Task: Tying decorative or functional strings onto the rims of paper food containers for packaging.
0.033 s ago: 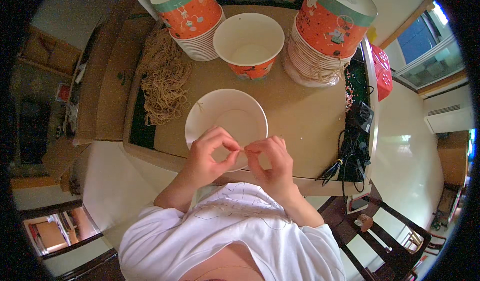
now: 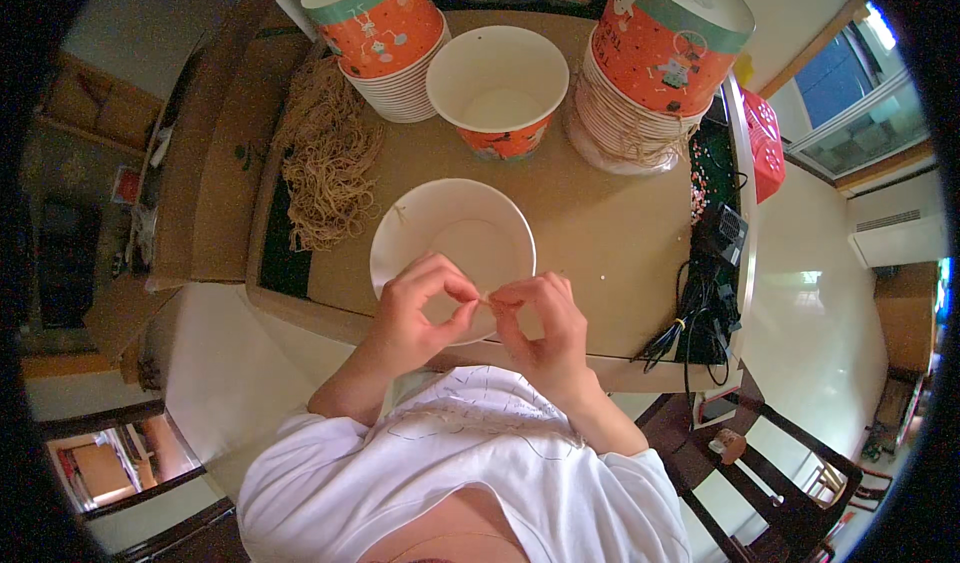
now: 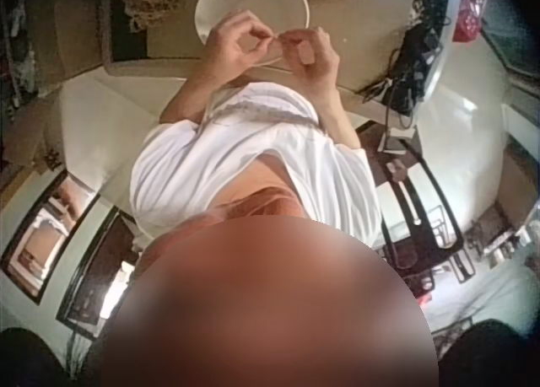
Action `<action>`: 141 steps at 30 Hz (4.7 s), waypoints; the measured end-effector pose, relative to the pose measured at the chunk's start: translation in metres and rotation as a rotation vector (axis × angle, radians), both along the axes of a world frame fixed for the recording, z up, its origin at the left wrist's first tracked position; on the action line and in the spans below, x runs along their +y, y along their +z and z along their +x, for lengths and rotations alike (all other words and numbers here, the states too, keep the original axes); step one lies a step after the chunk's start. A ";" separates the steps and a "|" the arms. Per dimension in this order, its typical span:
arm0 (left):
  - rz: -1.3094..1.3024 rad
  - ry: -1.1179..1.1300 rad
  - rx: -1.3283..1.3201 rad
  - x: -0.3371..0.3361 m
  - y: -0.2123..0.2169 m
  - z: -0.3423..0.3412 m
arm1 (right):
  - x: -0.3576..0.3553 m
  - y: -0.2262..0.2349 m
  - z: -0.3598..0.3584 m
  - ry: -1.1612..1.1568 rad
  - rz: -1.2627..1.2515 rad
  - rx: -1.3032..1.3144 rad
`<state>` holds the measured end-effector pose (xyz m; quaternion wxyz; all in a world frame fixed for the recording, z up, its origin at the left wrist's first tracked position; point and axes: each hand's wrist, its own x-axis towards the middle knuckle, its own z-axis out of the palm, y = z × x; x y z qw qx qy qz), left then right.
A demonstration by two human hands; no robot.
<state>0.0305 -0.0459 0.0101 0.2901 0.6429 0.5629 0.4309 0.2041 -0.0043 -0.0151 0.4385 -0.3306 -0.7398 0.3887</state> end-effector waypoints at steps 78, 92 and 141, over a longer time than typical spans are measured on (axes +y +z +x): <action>0.060 0.016 0.083 -0.001 -0.004 -0.002 | 0.013 0.011 0.009 0.148 -0.709 0.312; -0.136 0.087 -0.116 -0.006 -0.006 0.000 | 0.030 0.014 0.015 0.110 -0.570 0.444; -0.243 0.116 -0.190 0.013 0.003 0.014 | 0.028 -0.014 0.004 0.035 -0.505 0.193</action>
